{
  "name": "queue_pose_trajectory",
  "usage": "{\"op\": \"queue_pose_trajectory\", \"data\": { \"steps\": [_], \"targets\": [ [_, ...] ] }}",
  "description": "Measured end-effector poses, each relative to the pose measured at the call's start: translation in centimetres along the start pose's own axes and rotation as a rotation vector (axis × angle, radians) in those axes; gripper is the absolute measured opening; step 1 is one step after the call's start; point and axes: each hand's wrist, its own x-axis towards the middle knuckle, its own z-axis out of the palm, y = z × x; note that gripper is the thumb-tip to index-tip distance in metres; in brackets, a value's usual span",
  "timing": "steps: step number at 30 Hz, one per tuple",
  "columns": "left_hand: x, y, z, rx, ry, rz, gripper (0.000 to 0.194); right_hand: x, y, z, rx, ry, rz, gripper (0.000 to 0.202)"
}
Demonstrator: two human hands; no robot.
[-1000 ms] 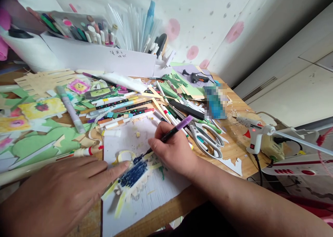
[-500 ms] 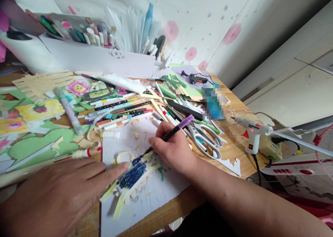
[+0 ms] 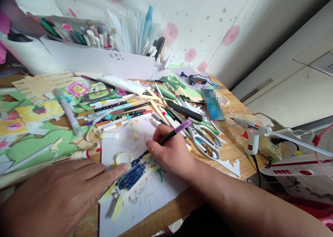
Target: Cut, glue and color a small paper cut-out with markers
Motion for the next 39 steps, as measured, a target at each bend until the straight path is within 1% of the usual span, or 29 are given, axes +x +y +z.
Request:
{"op": "queue_pose_trajectory", "data": {
  "steps": [4,7,12,17,26,31,33,39],
  "targets": [
    [0.4,0.0,-0.3,0.011,0.123,0.045,0.054,0.1,0.1,-0.1,0.000,0.011,-0.010,0.022],
    [0.8,0.0,-0.6,0.021,0.154,0.061,0.052,0.2,0.2,-0.1,0.004,0.006,-0.008,0.022],
    [1.1,-0.2,-0.7,0.027,0.168,0.078,0.051,0.2,0.2,0.0,0.019,-0.001,-0.011,0.021],
    [0.8,-0.3,-0.4,0.048,0.169,0.065,0.053,0.2,0.1,0.0,0.037,0.000,-0.011,0.021],
    [0.8,-0.5,-0.3,0.062,0.202,0.095,0.055,0.3,-0.2,0.2,0.062,-0.023,-0.032,0.021],
    [0.4,-0.6,0.2,0.068,0.171,0.081,0.056,0.3,-0.2,0.1,0.085,-0.037,-0.041,0.021],
    [0.3,-0.7,0.3,0.068,0.167,0.066,0.057,0.3,-0.2,0.1,0.075,-0.023,-0.042,0.021],
    [0.7,-0.7,-0.1,0.058,0.200,0.103,0.056,0.3,-0.2,-0.2,0.079,-0.047,-0.035,0.021]
  ]
}}
